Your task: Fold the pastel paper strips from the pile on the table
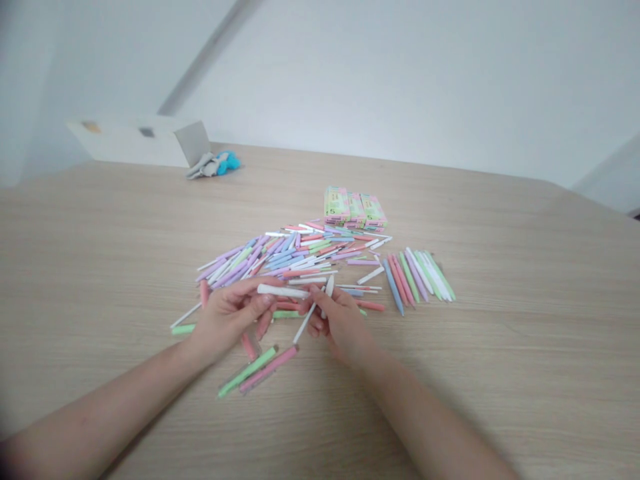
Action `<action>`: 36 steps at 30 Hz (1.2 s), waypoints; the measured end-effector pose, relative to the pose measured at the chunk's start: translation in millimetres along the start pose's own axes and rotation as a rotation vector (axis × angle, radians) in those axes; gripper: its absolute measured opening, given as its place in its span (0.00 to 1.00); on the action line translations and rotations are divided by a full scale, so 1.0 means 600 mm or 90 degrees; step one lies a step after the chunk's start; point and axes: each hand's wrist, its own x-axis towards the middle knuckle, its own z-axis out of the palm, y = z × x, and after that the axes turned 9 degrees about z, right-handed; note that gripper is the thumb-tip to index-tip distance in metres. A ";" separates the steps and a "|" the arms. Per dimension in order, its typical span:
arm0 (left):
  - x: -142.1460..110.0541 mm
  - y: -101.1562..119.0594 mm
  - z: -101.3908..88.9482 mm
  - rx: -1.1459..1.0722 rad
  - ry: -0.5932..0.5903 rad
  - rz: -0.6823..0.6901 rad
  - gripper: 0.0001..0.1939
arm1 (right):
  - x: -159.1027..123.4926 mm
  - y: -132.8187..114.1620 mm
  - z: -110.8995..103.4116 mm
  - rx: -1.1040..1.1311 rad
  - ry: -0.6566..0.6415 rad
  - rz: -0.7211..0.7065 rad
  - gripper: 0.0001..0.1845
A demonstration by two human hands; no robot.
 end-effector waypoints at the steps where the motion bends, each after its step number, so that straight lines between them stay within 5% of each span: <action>1: 0.000 0.002 0.000 0.029 0.022 0.035 0.14 | 0.000 -0.003 -0.001 -0.002 0.019 -0.028 0.08; 5: 0.001 0.012 0.000 0.181 0.048 0.171 0.08 | -0.010 -0.025 -0.003 -0.009 0.049 -0.143 0.07; 10: -0.003 0.013 0.002 0.279 -0.140 0.161 0.11 | -0.033 -0.045 0.006 -0.018 -0.008 -0.226 0.06; 15: -0.004 0.010 0.003 0.330 -0.203 0.200 0.13 | -0.042 -0.050 0.013 -0.022 -0.035 -0.249 0.06; 26: -0.006 0.008 0.003 0.374 -0.246 0.155 0.14 | -0.041 -0.041 0.005 -0.109 -0.040 -0.270 0.06; 36: 0.000 0.019 0.011 0.312 -0.259 0.157 0.13 | -0.018 0.001 -0.003 -0.194 -0.074 -0.188 0.09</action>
